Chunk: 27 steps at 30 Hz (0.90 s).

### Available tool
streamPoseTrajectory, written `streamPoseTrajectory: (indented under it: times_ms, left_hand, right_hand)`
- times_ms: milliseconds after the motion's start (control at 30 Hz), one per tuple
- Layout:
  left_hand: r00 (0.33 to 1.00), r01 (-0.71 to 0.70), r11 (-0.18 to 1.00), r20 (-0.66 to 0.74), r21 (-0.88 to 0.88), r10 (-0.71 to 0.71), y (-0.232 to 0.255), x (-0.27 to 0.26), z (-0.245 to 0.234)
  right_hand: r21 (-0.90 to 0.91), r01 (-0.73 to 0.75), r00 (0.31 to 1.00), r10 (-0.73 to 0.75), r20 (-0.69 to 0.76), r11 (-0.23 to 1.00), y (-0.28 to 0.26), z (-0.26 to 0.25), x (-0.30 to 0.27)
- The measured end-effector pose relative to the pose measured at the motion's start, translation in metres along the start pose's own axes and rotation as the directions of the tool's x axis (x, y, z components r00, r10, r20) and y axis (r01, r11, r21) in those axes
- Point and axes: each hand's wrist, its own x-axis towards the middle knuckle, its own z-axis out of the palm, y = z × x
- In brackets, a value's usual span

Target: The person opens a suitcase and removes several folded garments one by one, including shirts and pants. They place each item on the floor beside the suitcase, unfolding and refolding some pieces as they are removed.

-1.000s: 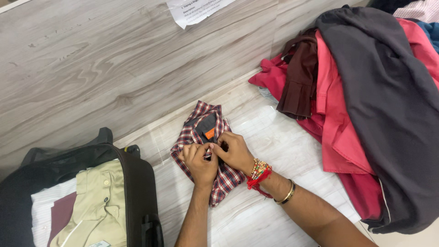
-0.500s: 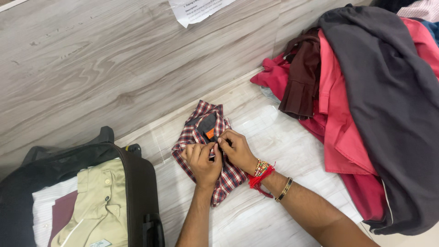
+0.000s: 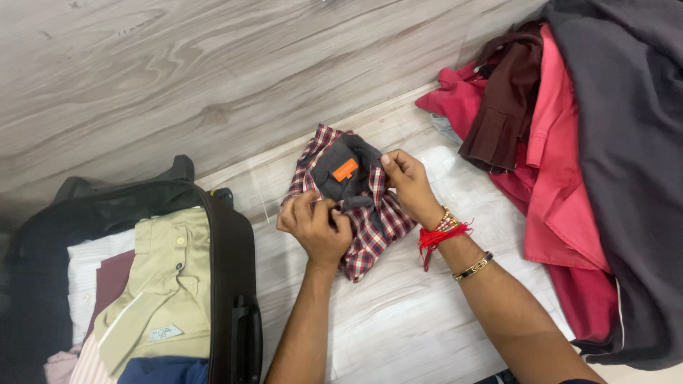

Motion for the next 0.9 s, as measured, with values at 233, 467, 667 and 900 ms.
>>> streamPoseTrajectory:
  times_ms: [233,467,667,900]
  left_hand:
    - [0.917,0.072,0.903,0.383,-0.424,0.107,0.006,-0.001,0.007]
    - [0.913,0.286,0.885,0.386,-0.368,-0.135,-0.002,-0.025,0.032]
    - [0.889,0.371,0.881,0.387,-0.295,-0.245,-0.008,-0.028,0.037]
    - [0.896,0.354,0.888,0.380,-0.294,-0.231,-0.006,-0.029,0.039]
  right_hand:
    - [-0.276,0.099,0.995,-0.094,0.029,0.956,-0.044,0.006,-0.009]
    - [-0.519,-0.020,0.999,0.002,-0.034,0.855,-0.050,0.027,-0.014]
    - [-0.921,0.079,0.993,0.053,0.108,0.381,-0.060,0.038,-0.024]
    - [-0.924,0.125,0.992,-0.038,0.119,0.362,-0.050,0.036,-0.026]
